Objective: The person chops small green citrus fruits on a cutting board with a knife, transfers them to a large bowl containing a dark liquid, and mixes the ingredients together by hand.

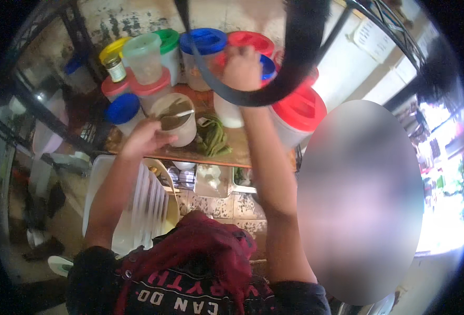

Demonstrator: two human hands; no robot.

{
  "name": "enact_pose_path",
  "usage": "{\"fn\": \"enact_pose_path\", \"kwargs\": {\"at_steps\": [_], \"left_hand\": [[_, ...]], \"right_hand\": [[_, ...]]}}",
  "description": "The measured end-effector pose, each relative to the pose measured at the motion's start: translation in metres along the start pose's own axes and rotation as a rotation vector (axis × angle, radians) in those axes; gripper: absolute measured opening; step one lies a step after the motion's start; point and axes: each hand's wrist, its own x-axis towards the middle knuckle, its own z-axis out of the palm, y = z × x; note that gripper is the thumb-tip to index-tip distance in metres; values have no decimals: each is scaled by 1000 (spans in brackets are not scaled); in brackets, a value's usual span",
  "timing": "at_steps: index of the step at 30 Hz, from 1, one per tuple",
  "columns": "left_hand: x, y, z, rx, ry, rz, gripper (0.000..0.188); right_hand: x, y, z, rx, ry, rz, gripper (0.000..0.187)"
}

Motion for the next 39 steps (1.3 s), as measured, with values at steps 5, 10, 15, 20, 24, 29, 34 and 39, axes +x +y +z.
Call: {"fn": "enact_pose_path", "kwargs": {"at_steps": [5, 10, 15, 20, 24, 29, 34, 39], "left_hand": [[66, -12, 10, 913, 232, 144, 46], [58, 4, -15, 751, 291, 127, 47], [49, 3, -30, 744, 492, 24, 73], [48, 3, 22, 502, 697, 58, 86], [61, 0, 2, 780, 796, 112, 75], [74, -19, -27, 997, 788, 487, 51], [91, -19, -57, 1154, 963, 485, 47], [91, -31, -54, 984, 1048, 690, 51]], "right_hand": [[47, 97, 51, -301, -542, -43, 42], [33, 25, 39, -107, -201, -124, 33], [8, -44, 48, 792, 73, 143, 17], [-26, -23, 172, 453, -426, 413, 30], [-33, -28, 186, 74, -223, 248, 39], [-44, -28, 186, 185, -573, 272, 45], [-27, -51, 196, 201, -515, 260, 45], [-35, -51, 207, 48, -438, -16, 37]]}}
